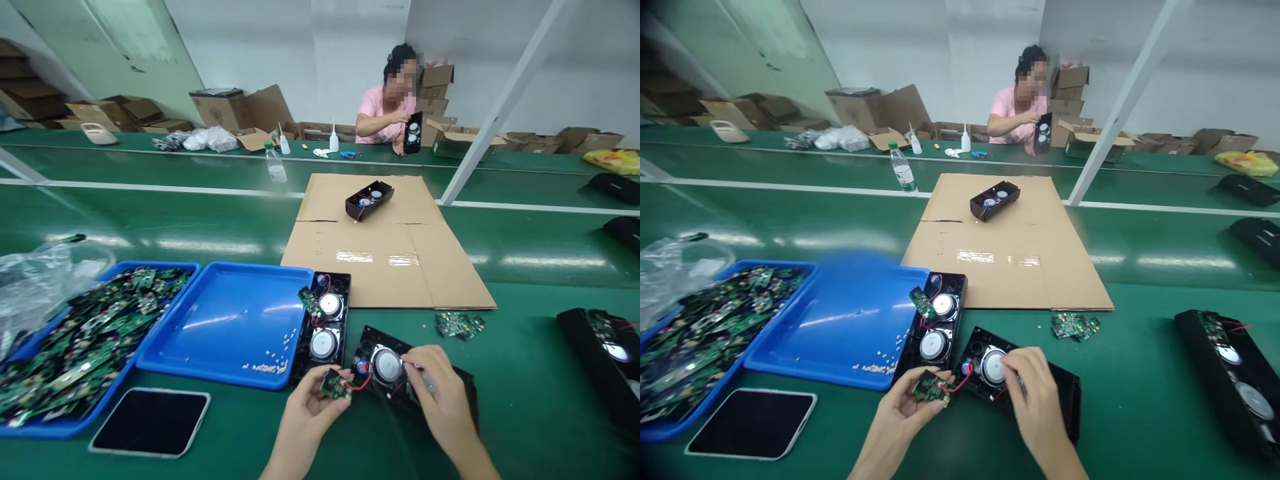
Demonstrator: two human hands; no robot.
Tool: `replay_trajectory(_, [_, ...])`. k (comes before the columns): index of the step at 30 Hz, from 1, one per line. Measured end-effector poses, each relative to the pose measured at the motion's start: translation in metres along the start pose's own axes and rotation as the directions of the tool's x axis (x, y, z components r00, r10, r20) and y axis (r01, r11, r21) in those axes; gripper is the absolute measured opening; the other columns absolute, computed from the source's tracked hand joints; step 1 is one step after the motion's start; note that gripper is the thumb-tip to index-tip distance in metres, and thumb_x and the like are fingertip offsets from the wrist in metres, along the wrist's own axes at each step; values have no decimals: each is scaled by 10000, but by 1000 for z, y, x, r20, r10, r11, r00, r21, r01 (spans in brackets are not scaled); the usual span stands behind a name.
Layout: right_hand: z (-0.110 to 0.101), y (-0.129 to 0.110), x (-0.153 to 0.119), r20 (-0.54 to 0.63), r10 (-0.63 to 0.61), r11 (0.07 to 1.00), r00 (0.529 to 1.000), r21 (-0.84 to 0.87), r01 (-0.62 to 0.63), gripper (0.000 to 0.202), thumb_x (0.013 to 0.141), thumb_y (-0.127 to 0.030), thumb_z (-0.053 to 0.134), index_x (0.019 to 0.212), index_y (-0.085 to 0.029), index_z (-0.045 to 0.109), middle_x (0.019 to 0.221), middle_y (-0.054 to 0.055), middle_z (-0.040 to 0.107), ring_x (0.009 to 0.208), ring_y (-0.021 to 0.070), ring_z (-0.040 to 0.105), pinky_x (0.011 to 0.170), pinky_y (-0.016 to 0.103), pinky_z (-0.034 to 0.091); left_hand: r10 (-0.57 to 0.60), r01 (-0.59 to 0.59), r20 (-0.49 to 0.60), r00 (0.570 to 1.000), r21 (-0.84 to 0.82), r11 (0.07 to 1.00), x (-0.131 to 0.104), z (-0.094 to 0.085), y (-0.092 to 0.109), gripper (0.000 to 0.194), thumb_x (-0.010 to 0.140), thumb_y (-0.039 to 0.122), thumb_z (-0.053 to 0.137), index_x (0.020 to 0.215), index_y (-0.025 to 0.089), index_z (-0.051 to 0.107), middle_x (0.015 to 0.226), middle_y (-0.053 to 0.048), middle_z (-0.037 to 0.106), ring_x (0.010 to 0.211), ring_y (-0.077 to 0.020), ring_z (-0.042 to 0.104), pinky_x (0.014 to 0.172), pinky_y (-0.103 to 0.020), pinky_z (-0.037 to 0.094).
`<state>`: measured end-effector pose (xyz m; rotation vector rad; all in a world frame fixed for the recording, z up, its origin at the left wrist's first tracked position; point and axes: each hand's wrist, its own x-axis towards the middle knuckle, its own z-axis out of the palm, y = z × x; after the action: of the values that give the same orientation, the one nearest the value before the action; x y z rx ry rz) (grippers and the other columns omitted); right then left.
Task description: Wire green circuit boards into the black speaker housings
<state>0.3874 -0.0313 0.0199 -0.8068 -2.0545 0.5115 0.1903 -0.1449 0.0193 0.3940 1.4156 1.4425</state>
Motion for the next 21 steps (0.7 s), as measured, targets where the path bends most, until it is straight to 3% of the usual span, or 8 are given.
replay_trajectory(2, [-15, 23, -12, 77, 60, 984, 995, -173, -45, 251, 1079, -275, 457, 935, -207, 650, 888, 18, 672, 746, 131, 652, 623, 237, 519, -41, 40, -39, 998, -19, 999, -2, -2, 1, 490, 555, 401, 1000, 958, 239, 773, 992, -59, 841, 971, -251, 777, 831, -276, 624])
replay_trajectory(4, [-18, 40, -26, 159, 57, 916, 986, -401, 12, 348, 1096, -259, 357, 944, -198, 665, 892, 23, 650, 637, 110, 617, 506, 239, 450, -74, 74, -9, 997, 5, 997, -4, -4, 1, 516, 602, 487, 968, 1009, 245, 763, 966, -59, 841, 980, -254, 773, 838, -288, 614])
replay_trajectory(8, [0, 46, -40, 224, -24, 732, 974, -660, 169, 402, 1009, -83, 343, 769, -168, 654, 791, 61, 562, 572, 143, 508, 503, 299, 342, -143, 134, 106, 984, 85, 987, -10, 1, 2, 469, 644, 507, 940, 1007, 263, 773, 959, -52, 840, 963, -253, 771, 862, -307, 608])
replay_trajectory(12, [11, 29, -30, 256, -87, 704, 963, -668, 241, 400, 833, 82, 357, 620, -164, 589, 788, 113, 572, 713, 217, 504, 621, 353, 332, -42, 39, 35, 999, 102, 994, -20, 16, 9, 349, 658, 412, 926, 951, 266, 803, 968, -51, 840, 955, -274, 769, 850, -314, 610])
replay_trajectory(14, [6, 24, -23, 283, -113, 689, 953, -669, 280, 393, 820, 89, 360, 636, -158, 604, 786, 121, 578, 758, 238, 498, 653, 376, 314, -32, 28, 20, 999, 160, 987, -21, 19, 10, 328, 688, 363, 890, 989, 269, 804, 1008, -55, 840, 943, -276, 770, 838, -318, 609])
replay_trajectory(17, [-11, 27, -19, 292, -141, 707, 946, -639, 302, 394, 921, 20, 351, 696, -166, 616, 725, 98, 571, 753, 235, 492, 698, 398, 326, -69, 43, 85, 994, 277, 960, -18, 16, 8, 343, 739, 367, 838, 1056, 246, 787, 1016, -66, 836, 918, -266, 766, 839, -321, 602])
replay_trajectory(19, [-23, 34, -20, 281, -127, 804, 951, -533, 264, 390, 1029, -113, 363, 742, -183, 617, 694, 66, 577, 714, 211, 501, 695, 382, 361, -122, 82, 136, 983, 267, 960, -14, 13, 6, 394, 724, 433, 852, 1045, 223, 764, 972, -66, 826, 901, -258, 758, 816, -315, 601])
replay_trajectory(21, [-30, 39, -22, 264, -52, 928, 963, -343, 144, 388, 1091, -280, 393, 795, -199, 631, 726, 40, 615, 695, 183, 546, 661, 340, 423, -195, 158, 157, 968, 221, 962, -10, 15, 7, 514, 668, 527, 886, 1032, 200, 728, 924, -65, 807, 887, -250, 746, 790, -313, 605])
